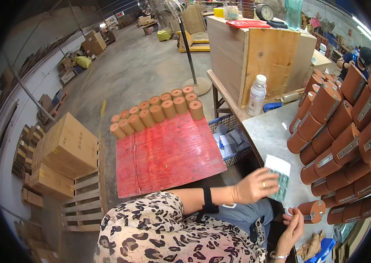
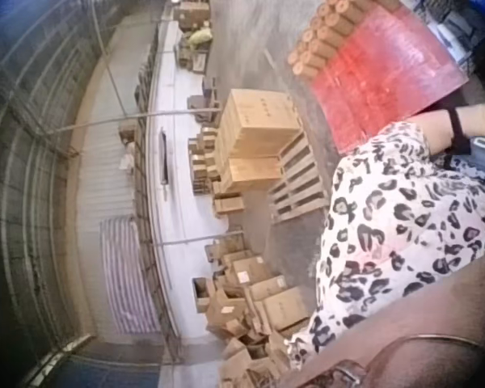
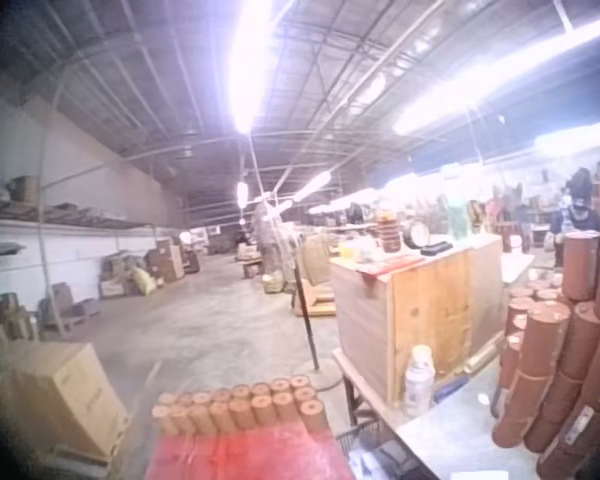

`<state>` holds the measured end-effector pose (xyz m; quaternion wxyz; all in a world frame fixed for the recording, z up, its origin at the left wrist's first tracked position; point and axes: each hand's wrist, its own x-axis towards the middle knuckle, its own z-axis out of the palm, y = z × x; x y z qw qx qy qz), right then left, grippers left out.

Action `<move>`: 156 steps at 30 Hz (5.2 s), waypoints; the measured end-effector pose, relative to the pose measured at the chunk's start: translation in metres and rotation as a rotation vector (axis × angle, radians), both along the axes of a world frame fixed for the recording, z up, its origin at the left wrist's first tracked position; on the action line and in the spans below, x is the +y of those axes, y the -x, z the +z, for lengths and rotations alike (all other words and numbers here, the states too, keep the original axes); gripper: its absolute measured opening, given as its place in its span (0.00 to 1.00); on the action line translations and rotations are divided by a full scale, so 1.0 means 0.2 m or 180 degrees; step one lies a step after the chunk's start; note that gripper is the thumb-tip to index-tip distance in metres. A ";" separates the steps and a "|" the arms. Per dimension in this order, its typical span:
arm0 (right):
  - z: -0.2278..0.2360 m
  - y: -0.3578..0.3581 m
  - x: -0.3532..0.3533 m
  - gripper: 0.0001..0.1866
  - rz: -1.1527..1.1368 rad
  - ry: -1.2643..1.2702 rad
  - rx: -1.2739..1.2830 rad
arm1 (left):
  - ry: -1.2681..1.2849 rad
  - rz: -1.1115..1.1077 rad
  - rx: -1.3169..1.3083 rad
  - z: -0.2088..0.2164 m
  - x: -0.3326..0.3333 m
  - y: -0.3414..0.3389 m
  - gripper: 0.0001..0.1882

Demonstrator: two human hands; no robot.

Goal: The recorder prepares brown cylindrical components by applying labels, wiping them with a cloth, and wrapping them in protective cardboard sheets.

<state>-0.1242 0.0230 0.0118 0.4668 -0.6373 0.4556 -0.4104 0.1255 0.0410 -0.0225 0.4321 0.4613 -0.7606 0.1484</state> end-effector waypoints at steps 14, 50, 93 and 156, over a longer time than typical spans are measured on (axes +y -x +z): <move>0.09 -0.12 0.06 0.07 -0.0027 -0.0134 -0.0445 | 0.0107 -0.0528 0.0248 0.11 0.10 0.13 0.19; 0.16 -0.21 0.07 0.13 -0.0200 0.2308 0.1565 | -0.3480 -0.1408 0.4676 0.30 0.10 0.14 0.10; 0.27 -0.08 0.08 0.03 -0.0951 0.1651 0.0756 | -0.1426 0.2274 0.1004 -0.01 -0.71 -0.56 0.31; 0.08 0.21 0.06 0.08 -0.1375 0.0573 -0.0496 | -0.4645 -0.2751 0.4953 0.15 -0.29 0.62 0.31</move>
